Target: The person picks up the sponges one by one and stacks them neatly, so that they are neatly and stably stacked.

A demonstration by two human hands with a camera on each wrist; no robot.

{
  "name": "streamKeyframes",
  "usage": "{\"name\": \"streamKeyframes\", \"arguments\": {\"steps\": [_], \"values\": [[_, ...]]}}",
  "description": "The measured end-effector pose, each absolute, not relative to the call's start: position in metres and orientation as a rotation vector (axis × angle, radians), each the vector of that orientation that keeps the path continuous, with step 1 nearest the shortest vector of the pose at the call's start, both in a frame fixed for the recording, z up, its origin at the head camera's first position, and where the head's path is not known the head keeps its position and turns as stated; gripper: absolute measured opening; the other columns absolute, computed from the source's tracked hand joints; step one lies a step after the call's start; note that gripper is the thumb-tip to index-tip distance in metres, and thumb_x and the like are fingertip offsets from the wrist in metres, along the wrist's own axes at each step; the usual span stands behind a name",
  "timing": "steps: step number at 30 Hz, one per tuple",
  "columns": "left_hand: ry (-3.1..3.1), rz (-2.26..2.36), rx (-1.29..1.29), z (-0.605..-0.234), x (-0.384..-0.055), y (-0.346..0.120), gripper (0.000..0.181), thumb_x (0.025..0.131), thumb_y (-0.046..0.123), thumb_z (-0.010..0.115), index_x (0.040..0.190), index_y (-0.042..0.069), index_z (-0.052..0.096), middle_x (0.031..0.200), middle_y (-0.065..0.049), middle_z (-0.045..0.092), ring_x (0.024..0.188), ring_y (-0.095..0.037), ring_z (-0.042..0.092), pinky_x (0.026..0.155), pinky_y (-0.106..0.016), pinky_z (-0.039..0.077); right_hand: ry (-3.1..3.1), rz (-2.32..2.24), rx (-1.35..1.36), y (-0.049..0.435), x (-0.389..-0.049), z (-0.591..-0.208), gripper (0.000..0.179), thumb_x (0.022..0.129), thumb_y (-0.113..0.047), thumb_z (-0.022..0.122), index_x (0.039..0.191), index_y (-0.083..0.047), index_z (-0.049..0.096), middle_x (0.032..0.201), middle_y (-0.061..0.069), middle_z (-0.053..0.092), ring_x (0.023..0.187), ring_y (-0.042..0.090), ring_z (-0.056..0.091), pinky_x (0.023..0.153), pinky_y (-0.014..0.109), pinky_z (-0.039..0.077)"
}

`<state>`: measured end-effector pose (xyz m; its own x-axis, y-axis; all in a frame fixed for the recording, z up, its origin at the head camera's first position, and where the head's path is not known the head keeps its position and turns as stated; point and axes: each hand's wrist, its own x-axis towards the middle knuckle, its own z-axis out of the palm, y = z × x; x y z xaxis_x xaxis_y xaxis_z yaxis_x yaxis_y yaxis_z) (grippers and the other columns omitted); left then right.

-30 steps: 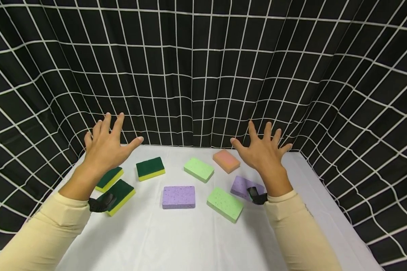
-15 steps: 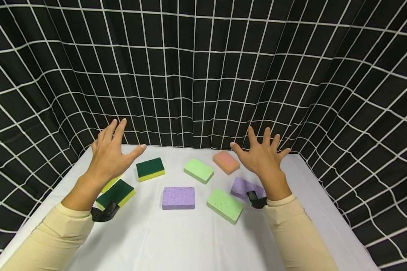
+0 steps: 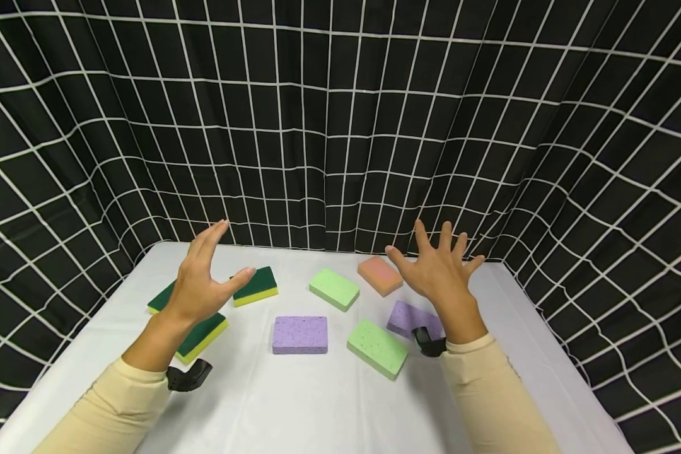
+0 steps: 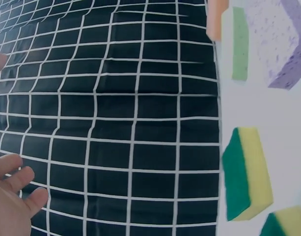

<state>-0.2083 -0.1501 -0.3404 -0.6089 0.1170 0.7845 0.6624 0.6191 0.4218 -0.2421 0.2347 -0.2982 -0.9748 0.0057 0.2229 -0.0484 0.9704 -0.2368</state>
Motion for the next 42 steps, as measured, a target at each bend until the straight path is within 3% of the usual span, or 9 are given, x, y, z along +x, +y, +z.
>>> {"name": "streamKeyframes", "arguments": {"steps": [5, 15, 28, 42], "values": [[-2.077, -0.969, -0.649, -0.353, -0.208, -0.143, 0.083, 0.076, 0.029, 0.078, 0.145, 0.003, 0.040, 0.145, -0.015, 0.039, 0.133, -0.029, 0.035, 0.100, -0.055, 0.037, -2.900, 0.373, 0.030, 0.236, -0.242, -0.301, 0.097, 0.085, -0.081, 0.029, 0.157, -0.018, 0.013, 0.153, 0.034, -0.001, 0.133, 0.060, -0.010, 0.087, 0.081, -0.013], [-2.122, -1.122, -0.688, -0.387, -0.209, -0.132, 0.082, 0.076, 0.024, 0.080, 0.146, 0.005, 0.040, 0.146, -0.013, 0.039, 0.134, -0.027, 0.034, 0.103, -0.054, 0.034, -2.892, 0.399, 0.035, 0.237, -0.241, -0.307, 0.096, 0.085, -0.080, 0.030, 0.157, -0.018, 0.013, 0.153, 0.034, -0.002, 0.133, 0.059, -0.012, 0.088, 0.080, -0.013], [-2.316, -1.276, -0.558, -0.427, -0.209, -0.127, 0.077, 0.080, 0.031, 0.077, 0.146, 0.014, 0.042, 0.144, -0.008, 0.042, 0.130, -0.029, 0.039, 0.099, -0.059, 0.035, -2.877, 0.419, 0.037, 0.234, -0.241, -0.310, 0.096, 0.085, -0.080, 0.032, 0.156, -0.018, 0.013, 0.153, 0.033, -0.001, 0.135, 0.057, -0.010, 0.090, 0.080, -0.011], [-2.393, -1.376, -0.501, -0.456, -0.212, -0.121, 0.072, 0.078, 0.030, 0.077, 0.142, 0.014, 0.048, 0.138, -0.008, 0.050, 0.129, -0.027, 0.042, 0.101, -0.055, 0.035, -2.871, 0.443, 0.038, 0.233, -0.241, -0.312, 0.095, 0.085, -0.079, 0.033, 0.156, -0.018, 0.014, 0.154, 0.032, -0.001, 0.135, 0.057, -0.010, 0.090, 0.080, -0.010]]}}
